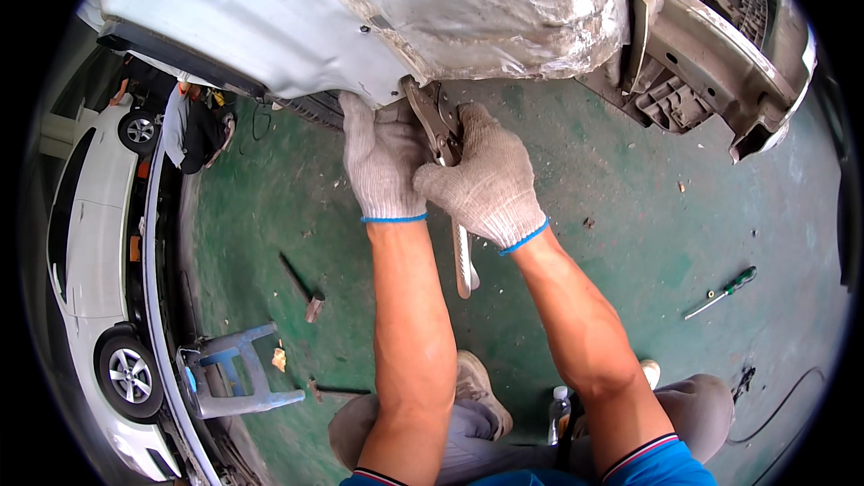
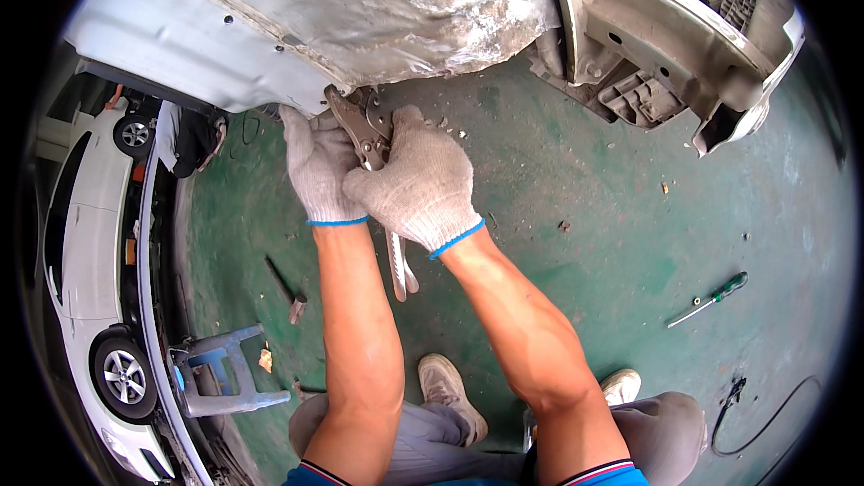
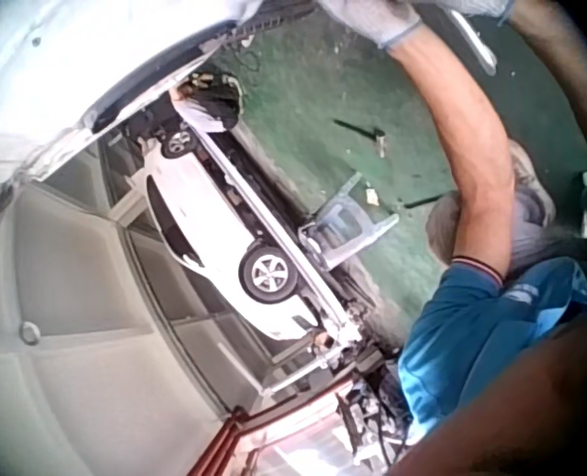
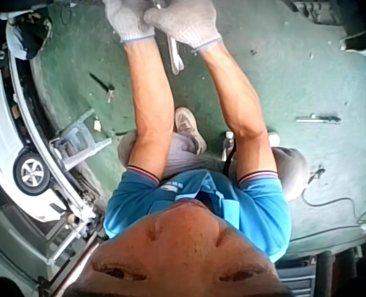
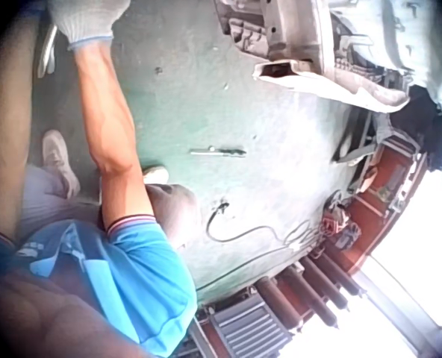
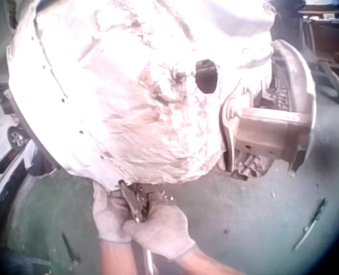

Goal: The person uses locking pliers to cut fasteners along the lower edge of a white car's front bumper. After cutting several fasteners, the person pulls the bumper away from the vehicle and removes it completely.

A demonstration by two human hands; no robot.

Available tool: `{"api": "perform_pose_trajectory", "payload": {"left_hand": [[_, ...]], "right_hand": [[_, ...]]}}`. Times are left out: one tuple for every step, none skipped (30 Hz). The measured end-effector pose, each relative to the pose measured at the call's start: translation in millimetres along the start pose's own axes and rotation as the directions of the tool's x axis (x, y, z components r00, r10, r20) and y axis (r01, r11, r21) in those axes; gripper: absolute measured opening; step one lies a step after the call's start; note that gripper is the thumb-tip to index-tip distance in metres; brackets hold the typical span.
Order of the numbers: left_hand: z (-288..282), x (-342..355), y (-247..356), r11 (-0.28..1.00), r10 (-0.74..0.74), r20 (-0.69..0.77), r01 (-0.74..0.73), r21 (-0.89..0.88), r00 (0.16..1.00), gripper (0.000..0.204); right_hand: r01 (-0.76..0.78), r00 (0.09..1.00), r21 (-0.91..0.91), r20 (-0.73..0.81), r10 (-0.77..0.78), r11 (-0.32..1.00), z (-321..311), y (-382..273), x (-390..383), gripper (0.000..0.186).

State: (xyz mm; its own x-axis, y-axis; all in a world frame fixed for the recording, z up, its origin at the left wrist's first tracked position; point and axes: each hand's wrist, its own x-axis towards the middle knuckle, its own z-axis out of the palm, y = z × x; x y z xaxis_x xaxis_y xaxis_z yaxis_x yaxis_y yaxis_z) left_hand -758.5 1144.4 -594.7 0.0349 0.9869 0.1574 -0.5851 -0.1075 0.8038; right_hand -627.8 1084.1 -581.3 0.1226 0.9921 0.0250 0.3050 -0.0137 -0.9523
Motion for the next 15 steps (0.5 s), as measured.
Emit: {"api": "perform_pose_trajectory", "payload": {"left_hand": [[1.9, 0.3, 1.0, 1.000, -0.005, -0.010, 0.005, 0.014, 1.000, 0.071], [1.7, 0.0, 0.9, 1.000, -0.004, -0.023, 0.004, 0.030, 1.000, 0.071], [1.1, -0.3, 0.5, 0.999, -0.002, -0.034, 0.003, 0.046, 0.999, 0.072], [2.0, -0.3, 0.9, 0.998, 0.001, -0.044, 0.002, 0.063, 0.999, 0.072], [3.3, -0.4, 1.1, 0.999, 0.006, -0.055, -0.003, 0.047, 0.998, 0.072], [5.1, -0.7, 1.3, 0.999, 0.010, -0.066, -0.008, 0.031, 0.998, 0.072], [6.7, -1.1, 1.0, 1.000, 0.013, -0.079, -0.012, 0.015, 0.997, 0.072], [8.4, -0.8, 0.7, 1.000, 0.012, -0.089, -0.015, -0.027, 0.996, 0.071], [10.1, 0.0, 0.5, 0.997, 0.011, -0.099, -0.018, -0.069, 0.995, 0.071], [10.5, 0.2, -0.5, 0.994, 0.008, -0.110, -0.020, -0.111, 0.994, 0.071], [7.2, 0.2, -1.3, 0.997, 0.016, -0.076, -0.022, -0.072, 0.997, 0.071], [1.4, 0.4, -1.9, 0.999, 0.024, -0.042, -0.025, -0.033, 0.999, 0.071], [-0.3, 0.7, -1.4, 0.999, 0.031, -0.007, -0.031, 0.008, 0.999, 0.071], [-1.2, 0.6, -2.0, 0.999, 0.037, -0.009, -0.037, 0.017, 0.999, 0.071], [-1.9, 0.3, -2.9, 0.999, 0.044, -0.012, -0.044, 0.026, 0.999, 0.071]], "right_hand": [[0.004, 1.000, 0.009, -0.007, -0.004, 1.000, 0.9, 0.6, 0.2, 0.052], [0.009, 1.000, 0.017, -0.014, -0.009, 1.000, 1.3, 0.8, 0.4, 0.052], [0.018, 1.000, 0.008, -0.007, -0.018, 1.000, 0.6, 1.0, 0.7, 0.052], [0.028, 1.000, -0.001, -0.002, -0.028, 1.000, -1.0, 1.3, 1.4, 0.052], [0.039, 0.999, -0.011, 0.003, -0.039, 0.999, -2.3, 1.3, 2.1, 0.052], [0.043, 0.999, -0.017, 0.005, -0.043, 0.999, -2.7, 1.5, 3.1, 0.052], [0.047, 0.999, -0.024, 0.008, -0.047, 0.999, -2.2, 2.9, 3.9, 0.052], [0.051, 0.999, -0.031, 0.011, -0.050, 0.998, -1.6, 4.3, 4.8, 0.052], [0.073, 0.997, -0.032, -0.002, -0.073, 0.997, -0.6, 5.8, 6.0, 0.052], [0.093, 0.995, -0.035, -0.015, -0.094, 0.995, 0.8, 8.3, 7.1, 0.052], [0.114, 0.993, -0.037, -0.028, -0.115, 0.993, 1.5, 9.8, 7.9, 0.052], [0.106, 0.994, -0.036, -0.019, -0.107, 0.994, 1.4, 10.0, 8.3, 0.052], [0.100, 0.995, -0.034, -0.010, -0.101, 0.994, 1.1, 9.5, 9.4, 0.052], [0.095, 0.995, -0.032, -0.001, -0.095, 0.995, 1.2, 9.3, 10.4, 0.052], [0.117, 0.993, -0.026, -0.014, -0.117, 0.993, 3.0, 11.0, 11.8, 0.052]]}}
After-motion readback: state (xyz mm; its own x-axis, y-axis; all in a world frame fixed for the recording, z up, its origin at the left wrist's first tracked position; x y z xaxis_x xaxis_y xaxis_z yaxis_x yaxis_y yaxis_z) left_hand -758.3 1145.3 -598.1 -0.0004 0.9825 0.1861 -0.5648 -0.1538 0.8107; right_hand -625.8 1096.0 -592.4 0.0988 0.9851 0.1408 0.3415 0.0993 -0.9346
